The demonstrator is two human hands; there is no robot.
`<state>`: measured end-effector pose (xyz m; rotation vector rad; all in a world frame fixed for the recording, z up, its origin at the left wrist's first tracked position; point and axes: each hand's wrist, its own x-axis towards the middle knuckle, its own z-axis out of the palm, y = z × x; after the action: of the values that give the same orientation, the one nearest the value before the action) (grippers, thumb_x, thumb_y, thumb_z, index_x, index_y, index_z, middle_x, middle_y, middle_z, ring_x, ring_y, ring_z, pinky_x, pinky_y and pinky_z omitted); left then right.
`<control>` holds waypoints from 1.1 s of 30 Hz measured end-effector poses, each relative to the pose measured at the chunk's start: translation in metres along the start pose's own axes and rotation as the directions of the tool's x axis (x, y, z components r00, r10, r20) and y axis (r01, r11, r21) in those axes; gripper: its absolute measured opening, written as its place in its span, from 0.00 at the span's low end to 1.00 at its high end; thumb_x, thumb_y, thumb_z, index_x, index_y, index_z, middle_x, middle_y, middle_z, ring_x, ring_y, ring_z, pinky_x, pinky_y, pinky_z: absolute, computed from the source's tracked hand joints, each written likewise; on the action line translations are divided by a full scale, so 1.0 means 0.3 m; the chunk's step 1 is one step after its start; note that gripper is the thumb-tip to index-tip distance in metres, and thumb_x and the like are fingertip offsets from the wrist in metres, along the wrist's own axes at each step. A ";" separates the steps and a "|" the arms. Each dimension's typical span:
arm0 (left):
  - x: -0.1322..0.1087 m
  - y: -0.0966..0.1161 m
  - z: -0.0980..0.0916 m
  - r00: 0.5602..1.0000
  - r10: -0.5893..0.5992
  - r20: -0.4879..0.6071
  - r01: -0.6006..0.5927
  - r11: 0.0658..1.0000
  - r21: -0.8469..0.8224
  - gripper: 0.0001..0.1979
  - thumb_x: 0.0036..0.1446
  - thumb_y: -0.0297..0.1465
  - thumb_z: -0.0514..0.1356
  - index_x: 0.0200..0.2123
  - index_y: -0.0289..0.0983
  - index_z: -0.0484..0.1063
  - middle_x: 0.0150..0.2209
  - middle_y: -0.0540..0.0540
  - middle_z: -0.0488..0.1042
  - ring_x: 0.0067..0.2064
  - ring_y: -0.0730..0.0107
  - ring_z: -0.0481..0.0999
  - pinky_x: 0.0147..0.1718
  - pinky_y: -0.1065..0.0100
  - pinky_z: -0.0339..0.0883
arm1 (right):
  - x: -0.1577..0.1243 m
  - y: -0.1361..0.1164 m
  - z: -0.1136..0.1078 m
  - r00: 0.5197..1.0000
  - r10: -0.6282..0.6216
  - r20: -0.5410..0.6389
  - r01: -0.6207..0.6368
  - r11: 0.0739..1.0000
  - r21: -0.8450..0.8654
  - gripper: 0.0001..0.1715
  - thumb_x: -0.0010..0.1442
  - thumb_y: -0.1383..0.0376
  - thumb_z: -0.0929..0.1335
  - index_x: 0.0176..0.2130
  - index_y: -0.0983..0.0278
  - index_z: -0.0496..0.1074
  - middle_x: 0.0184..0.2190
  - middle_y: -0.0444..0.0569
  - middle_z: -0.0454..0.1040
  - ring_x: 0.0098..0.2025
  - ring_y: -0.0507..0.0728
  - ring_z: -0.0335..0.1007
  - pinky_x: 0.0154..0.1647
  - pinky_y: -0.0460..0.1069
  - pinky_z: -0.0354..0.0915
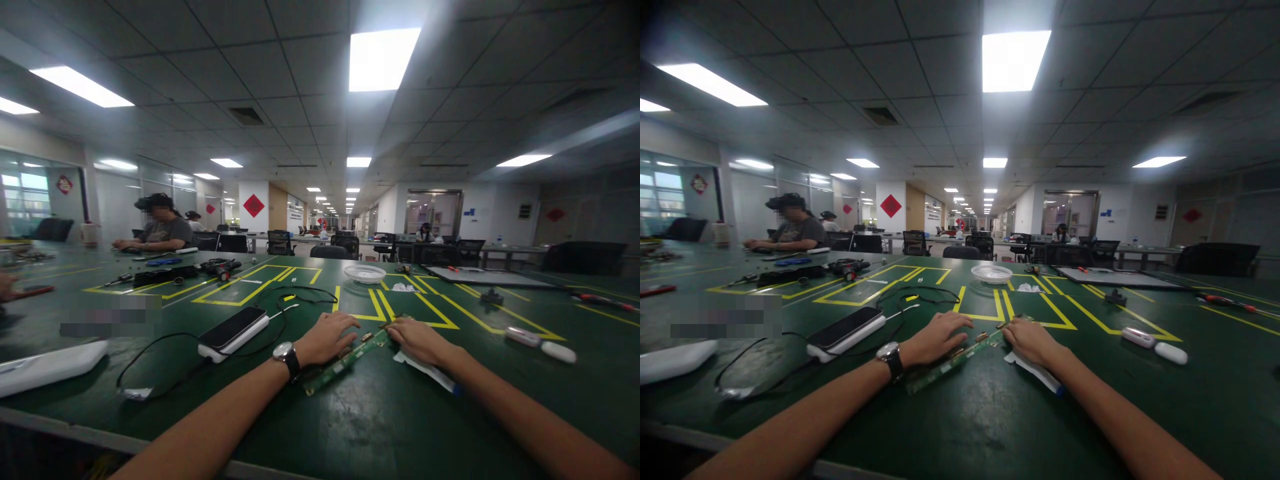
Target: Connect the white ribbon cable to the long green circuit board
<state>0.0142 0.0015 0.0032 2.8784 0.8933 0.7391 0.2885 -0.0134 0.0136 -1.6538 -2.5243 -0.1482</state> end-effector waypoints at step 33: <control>-0.011 0.004 -0.001 0.992 0.008 0.124 -0.020 0.995 0.094 0.18 0.70 0.43 0.46 0.55 0.42 0.66 0.53 0.43 0.71 0.55 0.57 0.68 0.49 0.58 0.62 | -0.047 0.037 -0.008 0.977 0.185 0.110 -0.195 0.977 0.090 0.44 0.65 0.39 0.52 0.61 0.65 0.67 0.60 0.62 0.67 0.60 0.71 0.64 0.59 0.65 0.57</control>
<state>0.0123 -0.0013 0.0024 2.9766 0.9184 0.5267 0.3045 -0.0220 0.0139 -1.8943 -2.3794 0.0810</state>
